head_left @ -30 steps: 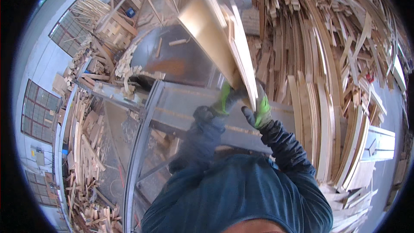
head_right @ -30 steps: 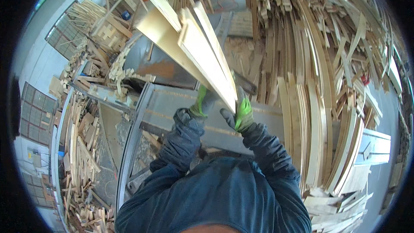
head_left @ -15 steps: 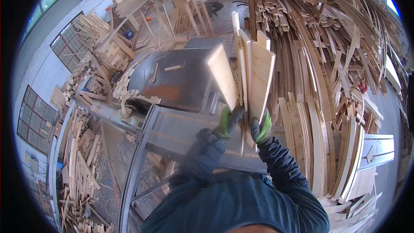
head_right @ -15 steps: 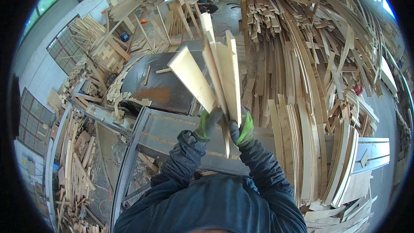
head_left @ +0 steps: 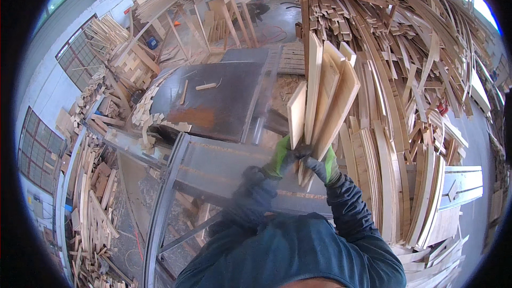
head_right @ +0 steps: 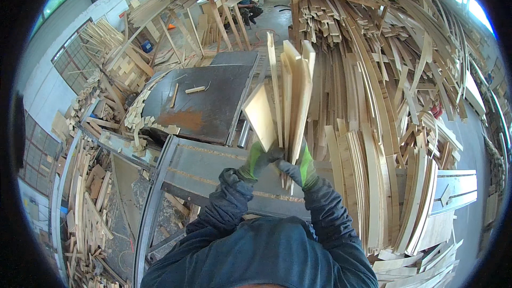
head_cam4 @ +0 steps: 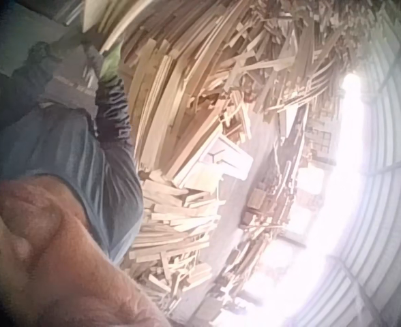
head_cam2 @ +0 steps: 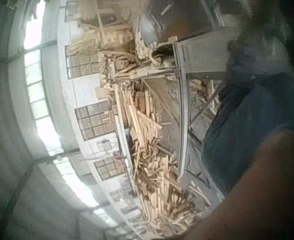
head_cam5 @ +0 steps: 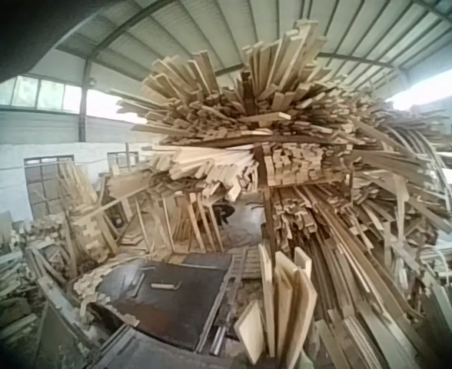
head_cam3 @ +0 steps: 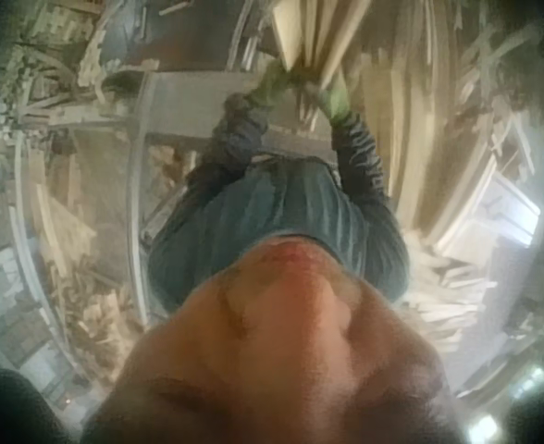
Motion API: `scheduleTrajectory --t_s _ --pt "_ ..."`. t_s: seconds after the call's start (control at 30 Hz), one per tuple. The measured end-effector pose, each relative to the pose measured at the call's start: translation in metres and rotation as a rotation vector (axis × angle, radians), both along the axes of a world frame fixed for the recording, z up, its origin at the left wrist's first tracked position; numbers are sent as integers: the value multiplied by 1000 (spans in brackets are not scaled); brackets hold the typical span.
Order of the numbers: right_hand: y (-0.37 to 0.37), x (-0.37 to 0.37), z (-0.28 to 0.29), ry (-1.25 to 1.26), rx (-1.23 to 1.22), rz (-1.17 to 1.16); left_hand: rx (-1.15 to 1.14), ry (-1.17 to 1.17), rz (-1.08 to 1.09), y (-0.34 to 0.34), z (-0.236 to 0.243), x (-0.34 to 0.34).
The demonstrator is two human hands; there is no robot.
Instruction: Feeding wood planks into a table saw for cutting.
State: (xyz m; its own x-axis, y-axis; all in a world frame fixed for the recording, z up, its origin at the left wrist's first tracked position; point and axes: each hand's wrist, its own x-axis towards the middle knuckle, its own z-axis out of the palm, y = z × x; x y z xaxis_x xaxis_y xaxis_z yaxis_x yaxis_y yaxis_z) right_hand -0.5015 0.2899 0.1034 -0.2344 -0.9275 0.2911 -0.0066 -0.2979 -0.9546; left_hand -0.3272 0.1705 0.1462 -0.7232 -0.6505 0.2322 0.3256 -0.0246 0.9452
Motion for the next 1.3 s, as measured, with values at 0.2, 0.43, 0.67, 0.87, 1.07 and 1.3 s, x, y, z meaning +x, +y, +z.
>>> scheduleTrajectory --t_s 0.2,0.43,0.67,0.87,1.07,1.3 --pt "-2 -11 27 -2 175 70 -343 -158 -87 -23 24 7" --pt "2 -10 26 19 141 75 -240 -142 -198 -24 4 -1" --pt "-2 -5 19 39 54 122 614 151 -431 -38 -10 -12" --pt "-8 13 71 674 -177 -467 36 36 -192 -37 -9 -21" --pt "1 19 59 278 1 -441 -431 -111 -56 -34 19 -21" --pt "19 -14 71 263 62 -222 -458 -185 -93 -29 21 -23"
